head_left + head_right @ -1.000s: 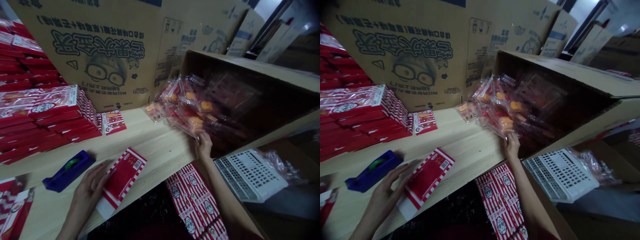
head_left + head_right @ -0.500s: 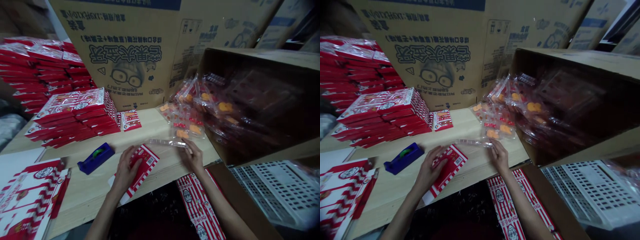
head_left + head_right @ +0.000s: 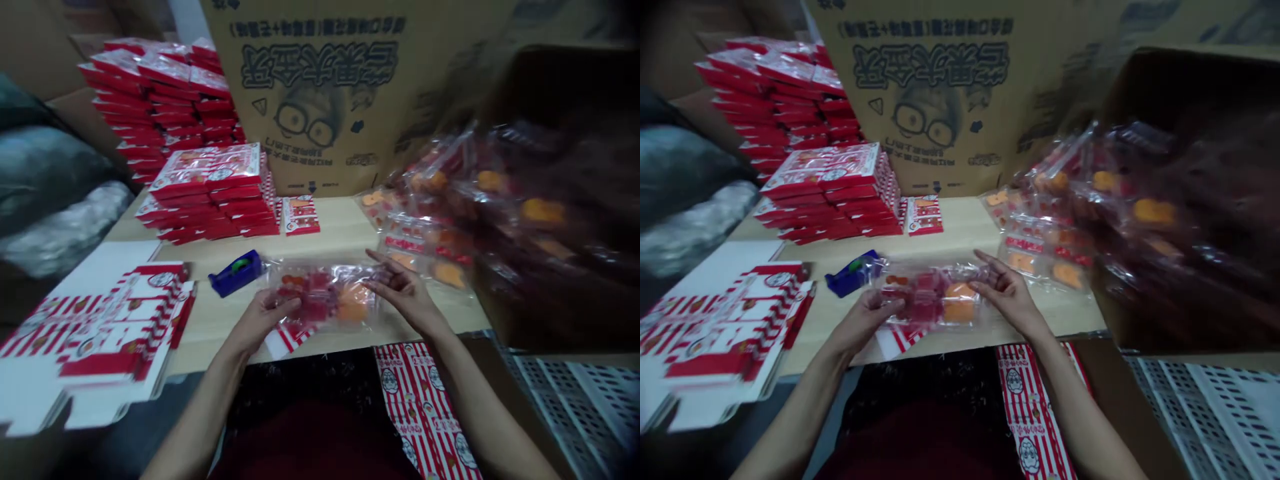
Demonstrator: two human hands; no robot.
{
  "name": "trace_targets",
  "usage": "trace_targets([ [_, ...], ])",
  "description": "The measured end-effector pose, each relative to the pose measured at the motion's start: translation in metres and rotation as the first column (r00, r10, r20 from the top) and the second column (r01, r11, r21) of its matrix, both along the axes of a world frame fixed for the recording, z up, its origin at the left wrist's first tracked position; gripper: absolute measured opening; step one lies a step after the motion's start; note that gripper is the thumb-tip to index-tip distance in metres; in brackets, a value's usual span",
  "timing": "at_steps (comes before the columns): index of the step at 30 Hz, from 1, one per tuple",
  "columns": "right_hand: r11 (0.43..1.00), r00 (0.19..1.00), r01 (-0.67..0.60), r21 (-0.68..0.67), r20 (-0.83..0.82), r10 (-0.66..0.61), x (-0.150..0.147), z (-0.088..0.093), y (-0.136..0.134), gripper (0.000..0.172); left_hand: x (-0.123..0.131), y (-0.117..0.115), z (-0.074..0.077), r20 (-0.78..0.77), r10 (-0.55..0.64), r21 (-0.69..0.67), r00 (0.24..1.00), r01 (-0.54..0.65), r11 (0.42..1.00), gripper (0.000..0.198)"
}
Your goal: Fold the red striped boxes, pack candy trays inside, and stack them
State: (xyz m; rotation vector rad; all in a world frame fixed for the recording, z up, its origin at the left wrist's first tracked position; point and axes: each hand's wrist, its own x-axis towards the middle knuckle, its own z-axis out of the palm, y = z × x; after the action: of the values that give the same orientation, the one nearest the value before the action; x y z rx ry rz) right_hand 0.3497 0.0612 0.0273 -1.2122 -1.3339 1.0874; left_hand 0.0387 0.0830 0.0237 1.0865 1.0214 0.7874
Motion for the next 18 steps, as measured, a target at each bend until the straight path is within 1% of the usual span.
trace_targets([
  [1,0.998,0.997,-0.062,0.029,0.055,0.060,-0.005,0.000,0.001,0.079,-0.017,-0.011,0.002,-0.004,0.134,0.012,0.991,-0.134,0.991,0.035],
  [2,0.990,0.983,-0.133,0.056,0.139,0.124,-0.011,-0.001,0.004,0.090,-0.035,-0.023,0.005,-0.007,0.277,0.030,0.961,-0.276,0.961,0.036],
  [3,0.974,0.949,-0.216,0.069,0.251,0.193,-0.016,-0.002,0.008,0.097,-0.054,-0.035,0.009,-0.008,0.414,0.053,0.910,-0.413,0.909,0.038],
  [4,0.950,0.886,-0.308,0.059,0.382,0.264,-0.023,-0.005,0.012,0.102,-0.071,-0.047,0.013,-0.010,0.536,0.077,0.844,-0.534,0.842,0.042],
  [5,0.915,0.791,-0.402,0.022,0.512,0.335,-0.032,-0.010,0.017,0.107,-0.087,-0.059,0.016,-0.020,0.639,0.104,0.769,-0.634,0.766,0.046],
  [6,0.872,0.676,-0.489,-0.028,0.619,0.399,-0.043,-0.016,0.023,0.112,-0.101,-0.071,0.018,-0.044,0.714,0.131,0.698,-0.705,0.697,0.049],
  [7,0.822,0.559,-0.563,-0.079,0.696,0.450,-0.055,-0.024,0.029,0.119,-0.113,-0.082,0.017,-0.080,0.766,0.157,0.638,-0.750,0.642,0.051],
  [8,0.775,0.457,-0.620,-0.122,0.747,0.483,-0.068,-0.032,0.035,0.128,-0.121,-0.093,0.013,-0.127,0.795,0.180,0.593,-0.775,0.606,0.051],
  [9,0.737,0.380,-0.658,-0.151,0.779,0.499,-0.081,-0.041,0.041,0.136,-0.126,-0.103,0.008,-0.177,0.812,0.198,0.556,-0.788,0.583,0.051],
  [10,0.711,0.327,-0.683,-0.169,0.799,0.504,-0.093,-0.050,0.047,0.141,-0.129,-0.111,0.001,-0.223,0.819,0.211,0.528,-0.794,0.569,0.050],
  [11,0.692,0.292,-0.699,-0.181,0.811,0.507,-0.103,-0.058,0.053,0.144,-0.128,-0.119,-0.007,-0.262,0.818,0.218,0.511,-0.795,0.566,0.051],
  [13,0.665,0.240,-0.714,-0.220,0.815,0.528,-0.118,-0.070,0.062,0.143,-0.120,-0.133,-0.023,-0.328,0.817,0.230,0.474,-0.798,0.556,0.051],
  [15,0.641,0.201,-0.718,-0.271,0.801,0.564,-0.124,-0.077,0.067,0.140,-0.108,-0.144,-0.038,-0.366,0.815,0.217,0.450,-0.810,0.545,0.051],
  [16,0.635,0.196,-0.717,-0.287,0.792,0.579,-0.124,-0.079,0.067,0.139,-0.103,-0.148,-0.044,-0.365,0.812,0.185,0.455,-0.820,0.542,0.050],
  [17,0.637,0.202,-0.713,-0.292,0.784,0.586,-0.123,-0.081,0.067,0.139,-0.098,-0.153,-0.050,-0.351,0.804,0.127,0.479,-0.827,0.548,0.051],
  [18,0.648,0.219,-0.707,-0.285,0.782,0.583,-0.121,-0.082,0.065,0.139,-0.095,-0.156,-0.054,-0.332,0.779,0.046,0.532,-0.815,0.577,0.051],
])
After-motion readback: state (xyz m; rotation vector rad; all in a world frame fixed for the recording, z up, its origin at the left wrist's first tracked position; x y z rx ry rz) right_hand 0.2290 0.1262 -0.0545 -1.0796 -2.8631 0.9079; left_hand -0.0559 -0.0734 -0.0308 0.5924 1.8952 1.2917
